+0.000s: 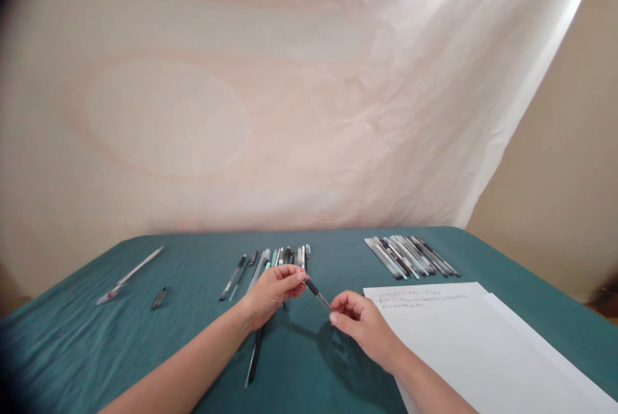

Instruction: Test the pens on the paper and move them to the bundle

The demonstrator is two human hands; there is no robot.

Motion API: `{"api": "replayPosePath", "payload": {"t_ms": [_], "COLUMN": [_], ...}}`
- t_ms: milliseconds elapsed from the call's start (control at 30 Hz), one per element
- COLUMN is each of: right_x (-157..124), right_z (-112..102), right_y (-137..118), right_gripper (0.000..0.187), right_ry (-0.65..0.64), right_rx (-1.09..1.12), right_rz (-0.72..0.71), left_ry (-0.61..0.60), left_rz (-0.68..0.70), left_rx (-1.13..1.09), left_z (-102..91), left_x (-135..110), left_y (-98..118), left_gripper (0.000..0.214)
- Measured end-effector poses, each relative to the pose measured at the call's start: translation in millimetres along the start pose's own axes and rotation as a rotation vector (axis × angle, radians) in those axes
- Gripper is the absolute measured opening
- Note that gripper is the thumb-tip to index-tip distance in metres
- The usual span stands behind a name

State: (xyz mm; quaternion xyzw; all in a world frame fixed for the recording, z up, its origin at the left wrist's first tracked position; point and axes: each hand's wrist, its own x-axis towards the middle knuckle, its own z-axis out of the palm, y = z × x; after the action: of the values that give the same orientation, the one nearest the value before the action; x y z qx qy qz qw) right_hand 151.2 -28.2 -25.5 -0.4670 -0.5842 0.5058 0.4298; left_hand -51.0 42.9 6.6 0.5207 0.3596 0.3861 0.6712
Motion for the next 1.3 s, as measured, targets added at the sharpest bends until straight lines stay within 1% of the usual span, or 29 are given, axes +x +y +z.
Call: {"api": "replayPosePath", "payload": {"t_ms": [200,367,567,733,833,1033,1133,1300], "right_x": [-0.3,1.4,2.7,1.7,0.9,2.2,3.0,3.4], "right_z": [0.3,-0.5,2.3,4.2,4.3,4.2,4.0,3.8], "right_y": [-3.8,0.4,3.6,3.6,3.1,3.9,5.8,6.3], "right_gripper": [0.028,0.03,0.039,0.035,0.028,0.033,0.03,0.027], "right_ry": [0.035,0.041,0.053,0.069,0.058,0.044,0.068,0.066], "right_rx": [-0.006,-0.044,-0.051,-0.032,-0.059,-0.088,-0.075,-0.068], "right_rz": [0.013,0.0,0.004,-0.032,-0.016,-0.017,-0.022,-0.014], "left_ry": [0.035,0.03,0.026,0.056,0.046,0.051,0.06,0.069], "left_rz": [0.006,0.006,0.014,0.023,0.024,0.031,0.043,0.04], "left_rx": [-0.028,-0.032,-0.025,-0.023,-0.024,-0.017,-0.021,-0.018], "left_z": [-1.5,-2.9,-4.5,-5.0,-5.0,-6.3,-7.6,-8.4], "left_x": [1.5,2.5,3.8,5.2,5.7,6.9,7.8,8.7], "left_y": [-1.3,-3.0,-3.9,-5.4,-6.4,-8.3,-9.2,-10.9], "left_gripper": [0.036,0.034,0.033,0.033,0.033,0.031,0.03,0.03]}}
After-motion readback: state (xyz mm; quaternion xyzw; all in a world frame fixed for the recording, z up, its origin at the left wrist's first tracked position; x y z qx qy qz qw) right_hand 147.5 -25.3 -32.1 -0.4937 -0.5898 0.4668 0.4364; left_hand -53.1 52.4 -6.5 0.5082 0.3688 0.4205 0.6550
